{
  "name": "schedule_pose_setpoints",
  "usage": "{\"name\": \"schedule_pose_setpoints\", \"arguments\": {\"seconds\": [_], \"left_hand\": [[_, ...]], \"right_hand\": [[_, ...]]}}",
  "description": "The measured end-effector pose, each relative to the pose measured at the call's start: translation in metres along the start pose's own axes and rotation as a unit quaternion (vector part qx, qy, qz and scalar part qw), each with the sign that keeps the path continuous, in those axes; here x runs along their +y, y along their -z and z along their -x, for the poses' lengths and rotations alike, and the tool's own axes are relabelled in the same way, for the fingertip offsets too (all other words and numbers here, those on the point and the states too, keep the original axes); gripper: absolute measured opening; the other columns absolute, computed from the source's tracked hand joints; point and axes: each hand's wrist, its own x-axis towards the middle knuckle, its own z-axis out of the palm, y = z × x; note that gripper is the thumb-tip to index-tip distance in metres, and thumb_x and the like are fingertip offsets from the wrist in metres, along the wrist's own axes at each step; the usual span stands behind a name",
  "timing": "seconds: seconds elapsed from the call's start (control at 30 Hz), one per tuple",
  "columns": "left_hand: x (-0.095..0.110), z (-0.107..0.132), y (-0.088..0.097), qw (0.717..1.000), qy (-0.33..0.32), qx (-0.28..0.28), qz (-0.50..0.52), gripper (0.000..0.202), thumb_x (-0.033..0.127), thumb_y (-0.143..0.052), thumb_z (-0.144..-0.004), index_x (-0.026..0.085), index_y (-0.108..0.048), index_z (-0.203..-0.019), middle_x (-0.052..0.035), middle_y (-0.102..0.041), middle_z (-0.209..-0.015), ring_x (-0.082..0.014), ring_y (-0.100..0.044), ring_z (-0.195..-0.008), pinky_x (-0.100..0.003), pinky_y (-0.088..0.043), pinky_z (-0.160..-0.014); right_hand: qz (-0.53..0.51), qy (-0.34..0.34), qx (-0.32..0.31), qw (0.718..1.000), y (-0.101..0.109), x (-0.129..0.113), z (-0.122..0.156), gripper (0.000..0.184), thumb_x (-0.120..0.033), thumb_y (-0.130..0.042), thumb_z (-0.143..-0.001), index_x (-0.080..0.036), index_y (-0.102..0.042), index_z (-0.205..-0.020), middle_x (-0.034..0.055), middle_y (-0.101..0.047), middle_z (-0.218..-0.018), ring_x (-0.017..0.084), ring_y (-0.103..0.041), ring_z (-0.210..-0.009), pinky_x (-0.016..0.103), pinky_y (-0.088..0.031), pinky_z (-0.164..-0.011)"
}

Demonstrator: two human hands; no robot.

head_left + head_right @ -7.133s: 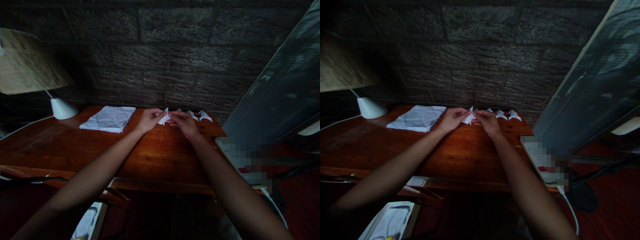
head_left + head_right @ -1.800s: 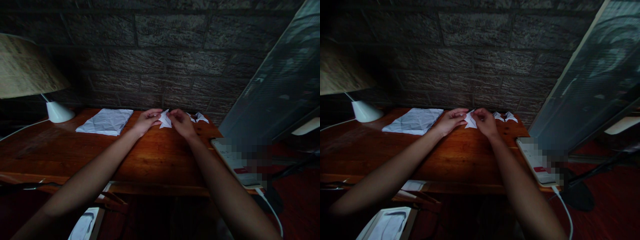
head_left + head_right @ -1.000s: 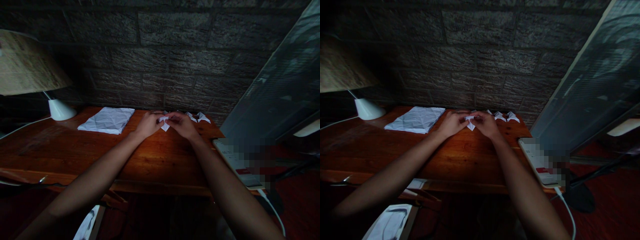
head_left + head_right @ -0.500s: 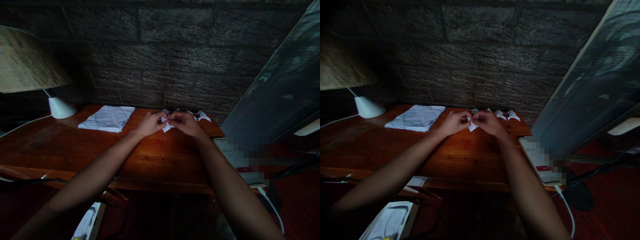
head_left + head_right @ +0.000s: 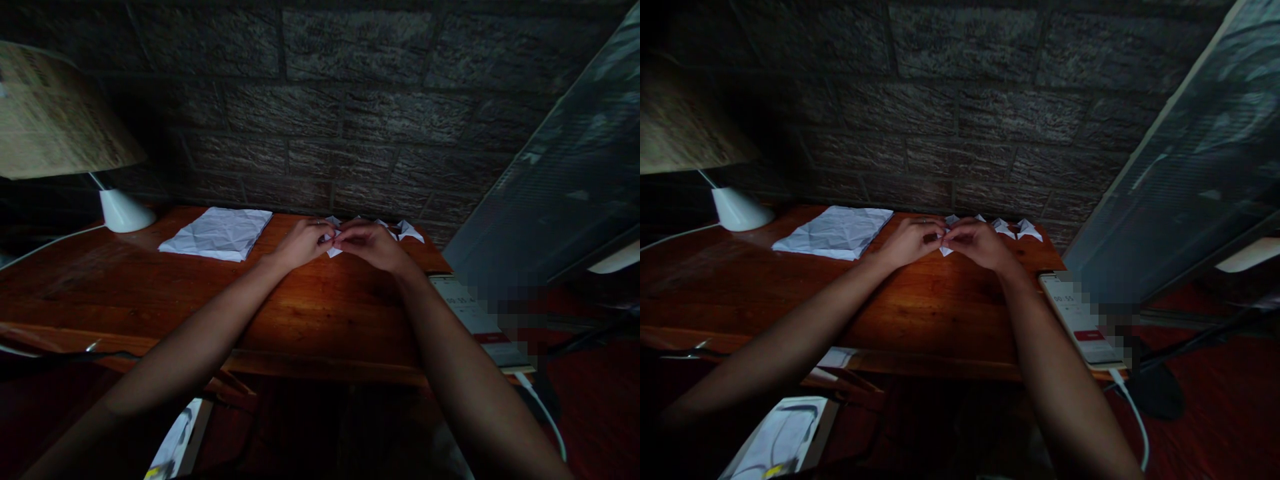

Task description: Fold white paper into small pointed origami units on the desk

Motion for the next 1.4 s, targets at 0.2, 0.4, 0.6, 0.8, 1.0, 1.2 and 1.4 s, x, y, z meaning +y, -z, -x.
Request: {"name": "schedule_pose_setpoints", "arguments": {"seconds": [0.2,0.4,0.6,0.8,1.0,1.2,1.4], "left_hand": [[-0.001,0.000,-0.003,1.000,-0.005,0.003,0.002,0.012,0.026,-0.065,-0.088,0.017,-0.071,-0.084,-0.0072,-0.076,-0.100,-0.0202,-0.072,-0.096,-0.033,-0.056,-0.086],[-0.004,0.000,-0.005,1.000,-0.027,-0.002,0.013,0.016,0.022,-0.059,-0.091,0.019,-0.073,-0.085,-0.0056,-0.076,-0.102,-0.0179,-0.071,-0.097,-0.032,-0.056,-0.088],[-0.003,0.000,-0.004,1.000,-0.011,0.004,0.002,0.016,0.025,-0.060,-0.091,0.018,-0.073,-0.087,-0.0070,-0.075,-0.102,-0.0190,-0.071,-0.095,-0.033,-0.055,-0.087],[-0.002,0.000,-0.001,1.000,0.008,0.018,0.009,0.011,0.020,-0.063,-0.088,0.018,-0.072,-0.083,-0.0056,-0.075,-0.100,-0.0184,-0.071,-0.094,-0.032,-0.055,-0.085],[0.001,-0.001,0.001,1.000,0.025,0.015,0.003,0.009,0.016,-0.063,-0.086,0.018,-0.072,-0.087,-0.0067,-0.075,-0.106,-0.0193,-0.069,-0.100,-0.033,-0.054,-0.091],[0.003,-0.001,0.000,0.999,0.032,0.017,0.012,0.005,0.018,-0.064,-0.086,0.018,-0.069,-0.086,-0.0062,-0.075,-0.103,-0.0193,-0.070,-0.098,-0.032,-0.054,-0.088],[0.004,-0.002,0.000,0.999,0.038,-0.009,0.006,0.008,0.015,-0.063,-0.085,0.017,-0.068,-0.080,-0.0069,-0.074,-0.099,-0.0204,-0.070,-0.098,-0.033,-0.053,-0.088]], "right_hand": [[-0.005,-0.025,-0.014,1.000,0.003,0.001,0.001,0.024,-0.046,-0.075,-0.078,-0.023,-0.076,-0.078,0.0038,-0.071,-0.092,0.018,-0.065,-0.087,0.034,-0.051,-0.082],[-0.021,-0.067,0.007,0.997,0.000,0.008,0.000,0.029,-0.048,-0.075,-0.076,-0.020,-0.074,-0.083,0.0027,-0.073,-0.084,0.018,-0.065,-0.079,0.034,-0.051,-0.079],[-0.054,-0.065,0.054,0.995,-0.006,0.003,0.000,0.032,-0.046,-0.081,-0.070,-0.021,-0.071,-0.086,0.0030,-0.072,-0.091,0.018,-0.067,-0.085,0.037,-0.053,-0.086],[-0.104,-0.083,0.038,0.990,-0.004,0.001,0.001,0.030,-0.042,-0.081,-0.071,-0.022,-0.071,-0.092,0.0023,-0.073,-0.095,0.018,-0.067,-0.090,0.038,-0.053,-0.090],[-0.073,-0.072,0.038,0.994,-0.002,0.002,0.000,0.026,-0.045,-0.077,-0.076,-0.021,-0.074,-0.085,0.0034,-0.074,-0.093,0.019,-0.067,-0.090,0.039,-0.052,-0.092],[-0.056,-0.050,0.064,0.995,-0.007,0.001,-0.001,0.024,-0.044,-0.077,-0.075,-0.021,-0.072,-0.081,0.0043,-0.072,-0.093,0.019,-0.066,-0.089,0.038,-0.053,-0.089],[-0.046,-0.070,0.084,0.993,-0.010,0.004,-0.002,0.018,-0.034,-0.075,-0.074,-0.020,-0.066,-0.081,0.0035,-0.071,-0.087,0.019,-0.067,-0.083,0.038,-0.054,-0.084]]}}
